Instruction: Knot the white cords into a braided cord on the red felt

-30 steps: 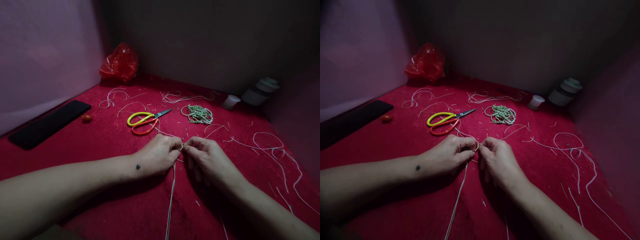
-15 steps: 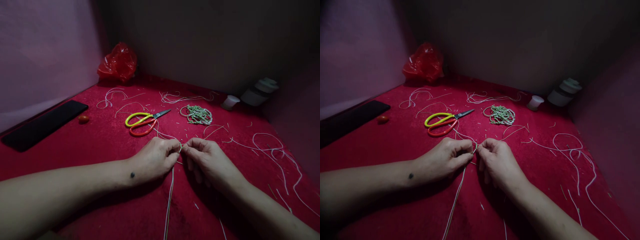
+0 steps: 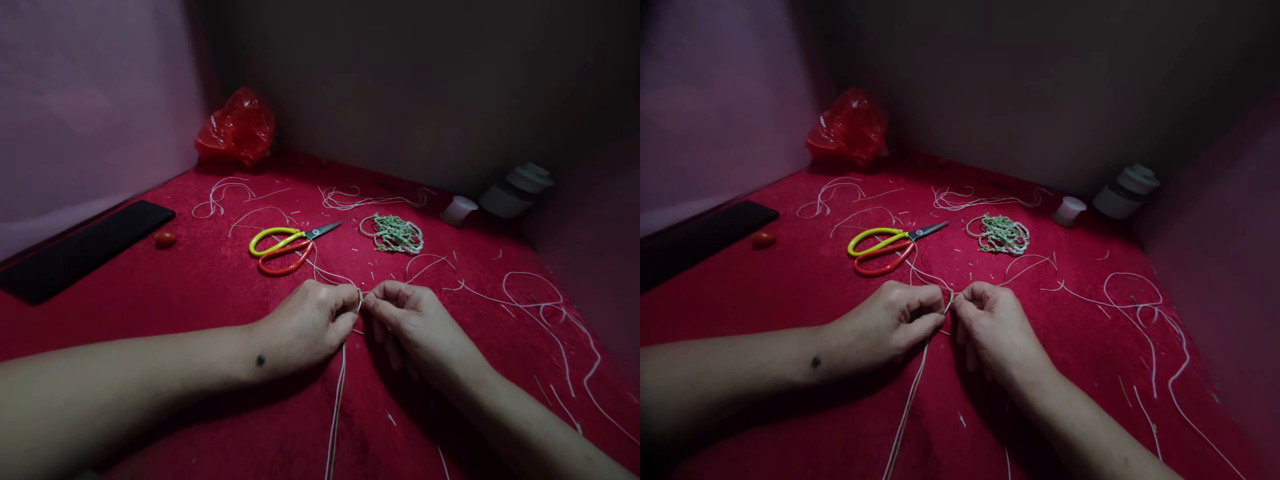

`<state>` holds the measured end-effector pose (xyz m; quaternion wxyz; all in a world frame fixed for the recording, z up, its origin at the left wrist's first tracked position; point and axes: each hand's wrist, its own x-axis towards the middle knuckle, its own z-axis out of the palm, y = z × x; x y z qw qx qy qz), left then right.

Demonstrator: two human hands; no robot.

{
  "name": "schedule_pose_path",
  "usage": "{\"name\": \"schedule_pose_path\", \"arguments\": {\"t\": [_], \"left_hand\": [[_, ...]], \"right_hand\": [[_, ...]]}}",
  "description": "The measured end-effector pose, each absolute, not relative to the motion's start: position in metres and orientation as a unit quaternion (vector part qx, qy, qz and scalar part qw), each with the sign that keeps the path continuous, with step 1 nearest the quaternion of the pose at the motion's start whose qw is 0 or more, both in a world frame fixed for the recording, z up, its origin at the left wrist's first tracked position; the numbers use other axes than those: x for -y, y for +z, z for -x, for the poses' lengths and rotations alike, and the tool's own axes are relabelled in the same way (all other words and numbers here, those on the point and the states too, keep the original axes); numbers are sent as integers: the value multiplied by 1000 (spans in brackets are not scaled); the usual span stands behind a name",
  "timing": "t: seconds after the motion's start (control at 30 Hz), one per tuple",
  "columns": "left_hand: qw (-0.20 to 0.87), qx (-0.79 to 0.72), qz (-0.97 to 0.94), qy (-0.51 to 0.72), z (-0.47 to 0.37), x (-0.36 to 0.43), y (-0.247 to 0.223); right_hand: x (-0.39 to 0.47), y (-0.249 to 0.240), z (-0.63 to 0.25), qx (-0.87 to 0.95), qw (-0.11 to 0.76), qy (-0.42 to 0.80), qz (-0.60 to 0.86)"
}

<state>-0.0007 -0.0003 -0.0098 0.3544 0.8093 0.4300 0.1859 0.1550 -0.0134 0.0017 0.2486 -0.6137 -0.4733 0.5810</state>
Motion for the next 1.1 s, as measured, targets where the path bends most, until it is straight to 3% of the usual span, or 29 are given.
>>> {"name": "schedule_pose_path", "arguments": {"t": [1.1], "left_hand": [[347, -426, -815, 185, 2, 1, -10]], "right_hand": [[14, 4, -153, 482, 231, 567, 627]]}}
